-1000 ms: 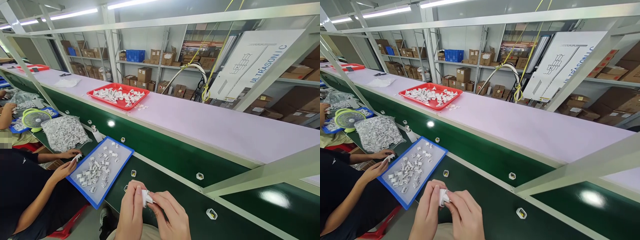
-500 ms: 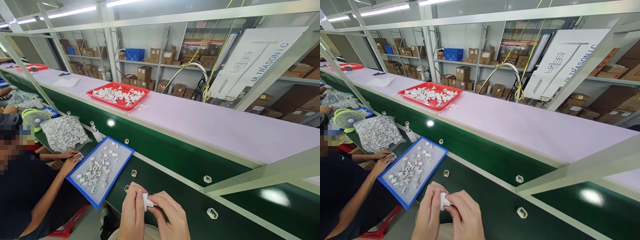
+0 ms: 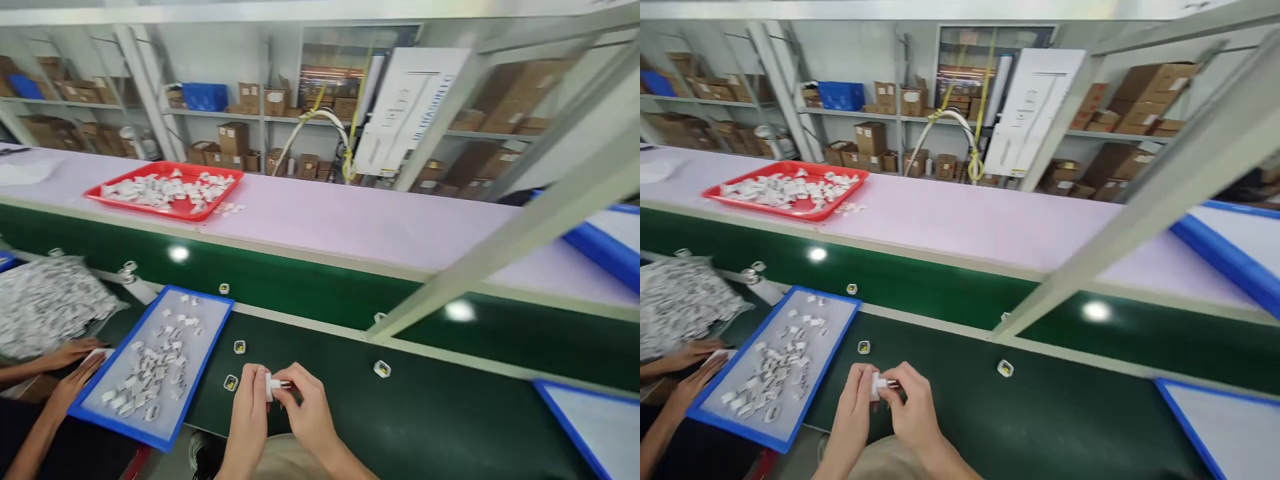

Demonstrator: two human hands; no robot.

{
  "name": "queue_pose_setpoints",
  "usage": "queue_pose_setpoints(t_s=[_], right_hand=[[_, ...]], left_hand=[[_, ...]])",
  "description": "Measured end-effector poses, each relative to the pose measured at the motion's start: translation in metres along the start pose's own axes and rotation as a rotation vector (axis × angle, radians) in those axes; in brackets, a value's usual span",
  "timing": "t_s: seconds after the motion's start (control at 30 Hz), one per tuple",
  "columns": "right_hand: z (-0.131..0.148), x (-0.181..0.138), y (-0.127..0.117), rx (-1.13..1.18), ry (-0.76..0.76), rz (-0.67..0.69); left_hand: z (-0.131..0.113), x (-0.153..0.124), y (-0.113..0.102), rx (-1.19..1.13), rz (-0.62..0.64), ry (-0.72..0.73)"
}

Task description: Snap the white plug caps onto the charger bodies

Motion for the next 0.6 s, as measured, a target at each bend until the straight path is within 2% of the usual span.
queue_pose_setpoints(t_s=[0.13, 0.27, 0.33, 0.4, 0.53, 0.6], right_hand=[[-0.082, -0.034, -0.008, 0.053, 0.275, -0.048], [-0.149, -0.090, -0.036, -0.028, 0.480, -0.159], [-0.172, -0.119, -0.068, -0.132, 0.568, -0.228], [-0.188, -0.146, -0.113, -0.271, 0.643, -0.294], [-0.202, -0.185, -0.215, -0.608, 0.707, -0.397], [-0.205, -0.195, -0.249, -0.749, 0.703, -0.402]], left_hand=[[0.065, 0.028, 0.027, -0.009, 0.194, -0.344], [0.114, 0.028, 0.037, 0.025, 0.228, -0.556], [0.128, 0.029, 0.032, 0.041, 0.240, -0.588], [0.138, 0.032, 0.025, 0.064, 0.283, -0.630], [0.152, 0.038, 0.021, 0.097, 0.402, -0.733], [0.155, 0.038, 0.027, 0.098, 0.451, -0.786]])
Point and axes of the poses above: each hand's wrist, its own x-axis towards the middle knuckle, its own y-axis out of the palm, z = x × y, the point moved 6 cm from there along x, towards the middle knuckle, and after that the axes turned 12 degrees about -y, right-handed, at the moved point
